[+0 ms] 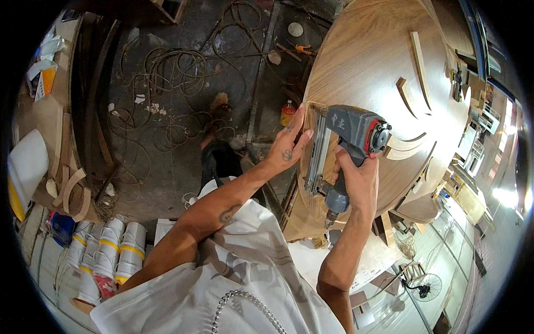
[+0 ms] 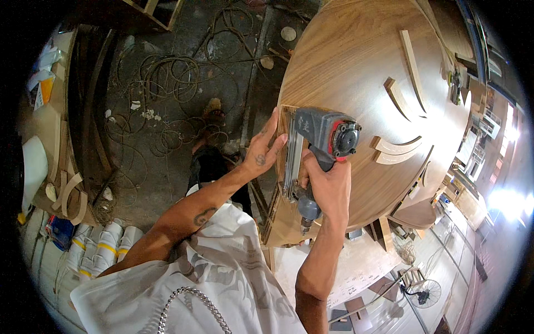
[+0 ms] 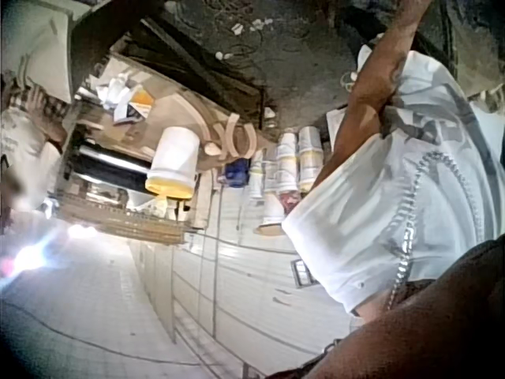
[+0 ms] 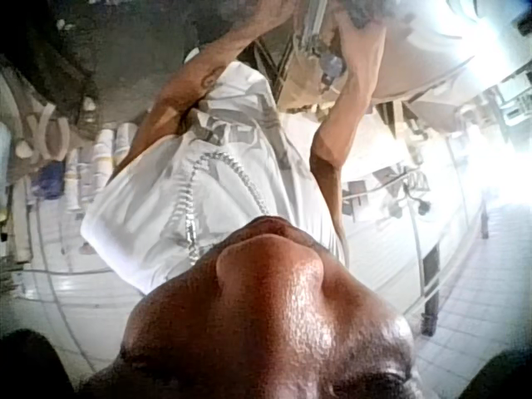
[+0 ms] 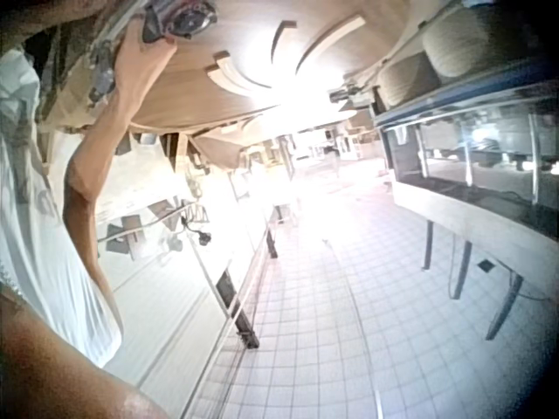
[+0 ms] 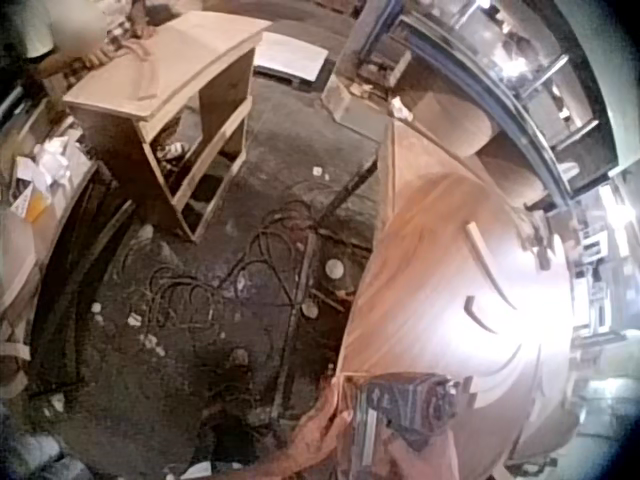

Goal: The person attaches curved wooden trim pieces to the edge of a circular tabletop using a pneumatic nail gun and then hammers them to secure the fit.

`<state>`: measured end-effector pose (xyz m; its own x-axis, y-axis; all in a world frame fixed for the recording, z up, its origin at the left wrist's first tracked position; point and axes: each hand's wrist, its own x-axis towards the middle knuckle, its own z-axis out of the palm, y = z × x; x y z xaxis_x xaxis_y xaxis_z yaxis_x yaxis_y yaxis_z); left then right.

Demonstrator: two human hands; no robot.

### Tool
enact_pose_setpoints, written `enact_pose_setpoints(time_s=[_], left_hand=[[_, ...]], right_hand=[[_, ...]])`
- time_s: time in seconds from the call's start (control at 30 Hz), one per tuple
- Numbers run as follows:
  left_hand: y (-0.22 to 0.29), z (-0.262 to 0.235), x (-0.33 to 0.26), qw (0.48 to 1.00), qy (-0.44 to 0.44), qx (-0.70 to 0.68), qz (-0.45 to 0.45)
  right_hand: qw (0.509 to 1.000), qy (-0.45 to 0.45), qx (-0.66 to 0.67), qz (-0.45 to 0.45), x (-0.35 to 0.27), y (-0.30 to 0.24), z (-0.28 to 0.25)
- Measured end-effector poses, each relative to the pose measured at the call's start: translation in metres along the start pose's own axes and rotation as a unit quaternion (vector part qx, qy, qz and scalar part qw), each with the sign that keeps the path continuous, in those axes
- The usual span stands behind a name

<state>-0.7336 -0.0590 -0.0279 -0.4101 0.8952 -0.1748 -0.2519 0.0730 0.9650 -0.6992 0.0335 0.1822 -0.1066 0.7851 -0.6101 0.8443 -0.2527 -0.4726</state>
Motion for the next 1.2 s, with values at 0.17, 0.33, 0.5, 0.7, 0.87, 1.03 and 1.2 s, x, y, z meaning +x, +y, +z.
enact_pose_setpoints(time_s=[0.17, 0.33, 0.5, 0.7, 0.87, 1.03, 1.2], left_hand=[[-0.001, -0.001, -0.001, 0.999, 0.009, 0.03, 0.014], [0.011, -0.009, 0.0, 0.997, -0.04, -0.048, -0.054], [-0.006, 0.001, 0.0, 0.999, -0.005, 0.026, 0.034], [0.06, 0.022, -0.005, 0.969, -0.012, -0.067, -0.238], [0.099, 0.014, -0.014, 0.96, 0.027, -0.104, -0.26], [0.083, 0.028, -0.029, 0.965, 0.031, -0.055, -0.256], [0.091, 0.036, -0.036, 0.967, 0.037, -0.013, -0.25]], right_hand=[[1.0, 0.014, -0.002, 0.004, -0.003, -0.003, 0.004], [0.999, -0.014, -0.018, -0.044, 0.009, 0.009, 0.004], [0.995, -0.027, 0.08, -0.055, -0.028, 0.046, -0.012], [0.913, -0.025, 0.406, -0.035, -0.105, 0.18, -0.046], [0.967, 0.134, 0.166, -0.14, -0.117, 0.252, -0.047], [0.94, 0.313, -0.124, -0.061, -0.105, 0.329, -0.024], [0.928, 0.327, -0.173, 0.042, -0.072, 0.337, -0.009]])
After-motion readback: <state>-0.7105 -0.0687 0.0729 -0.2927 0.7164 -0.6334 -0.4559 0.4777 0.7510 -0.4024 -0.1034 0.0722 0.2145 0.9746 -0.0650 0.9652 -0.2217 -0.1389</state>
